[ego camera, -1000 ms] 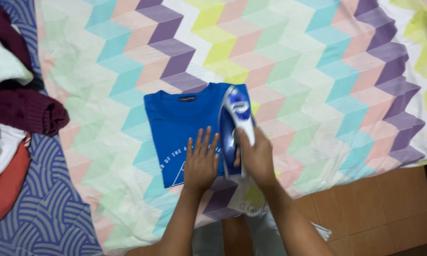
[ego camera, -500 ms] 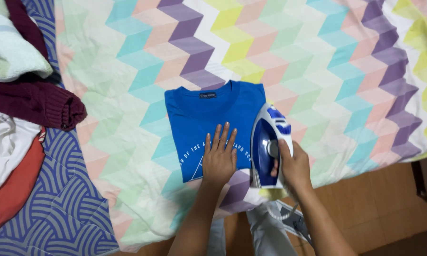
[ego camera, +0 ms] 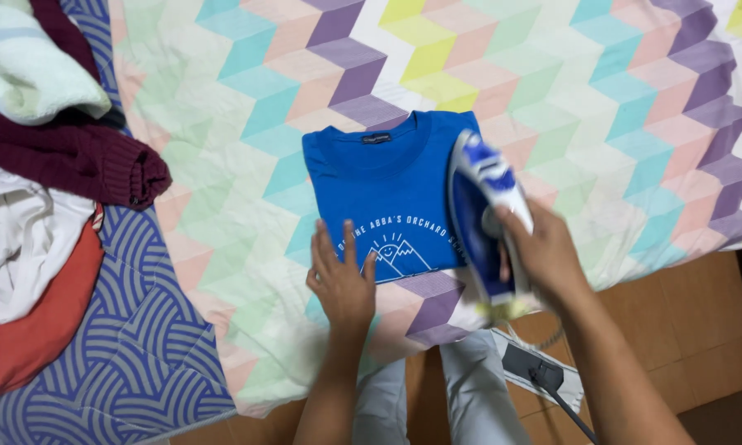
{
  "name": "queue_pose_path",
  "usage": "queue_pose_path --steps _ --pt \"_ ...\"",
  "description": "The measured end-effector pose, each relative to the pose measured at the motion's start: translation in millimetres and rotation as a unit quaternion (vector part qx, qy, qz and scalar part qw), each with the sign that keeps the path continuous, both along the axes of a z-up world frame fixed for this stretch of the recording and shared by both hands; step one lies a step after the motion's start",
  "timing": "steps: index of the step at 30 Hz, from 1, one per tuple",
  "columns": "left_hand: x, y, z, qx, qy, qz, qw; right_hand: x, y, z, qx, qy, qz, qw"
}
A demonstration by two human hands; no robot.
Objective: Ironing a blue t-shirt on a bed and folding it neatly before placing it back in a closet.
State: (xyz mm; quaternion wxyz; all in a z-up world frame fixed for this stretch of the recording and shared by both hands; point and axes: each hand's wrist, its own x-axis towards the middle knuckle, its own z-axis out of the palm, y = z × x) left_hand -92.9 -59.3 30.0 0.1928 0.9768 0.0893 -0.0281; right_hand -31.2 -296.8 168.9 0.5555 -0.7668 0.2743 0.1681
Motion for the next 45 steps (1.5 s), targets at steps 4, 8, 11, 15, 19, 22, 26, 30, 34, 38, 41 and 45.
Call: queue_pose_path --steps 4,8,11,15,19,22,26,30,34,38,41,45 --pt "-20 29 -4 -0.209 0.005 0.183 0.961 -45 40 -20 0.046 0.074 0.061 0.994" --pt "-29 65 -50 -0.421 0.074 0.228 0.875 -23 108 -37 -0.071 0.01 0.257 0.964" --pt "-29 77 -59 -0.464 0.099 0.196 0.858 20 146 -48 -0.121 -0.048 0.294 0.947" --pt "-25 77 -48 -0.466 0.123 0.206 0.852 58 199 -36 -0.135 -0.048 0.274 0.951" --pt "-24 82 -49 -0.468 0.123 0.206 0.85 39 204 -31 -0.152 -0.067 0.264 0.95" --pt "-21 87 -42 -0.461 0.146 0.195 0.853 19 188 -25 -0.158 -0.038 0.274 0.948" --pt "-22 85 -49 -0.47 0.153 0.196 0.847 26 187 -32 -0.167 -0.016 0.282 0.945" --pt "-24 82 -60 -0.485 0.129 0.202 0.841 59 216 -35 -0.148 -0.018 0.275 0.95" --pt "-24 82 -58 -0.488 0.154 0.201 0.835 37 204 -48 -0.143 -0.038 0.264 0.953" --pt "-15 83 -38 -0.475 0.187 0.217 0.832 -27 149 -66 -0.183 -0.153 0.261 0.935" --pt "-9 82 -33 -0.46 0.211 0.223 0.833 -55 110 -48 -0.203 -0.059 0.215 0.954" --pt "-11 84 -48 -0.465 0.219 0.223 0.828 -70 52 -51 -0.212 0.032 0.103 0.971"
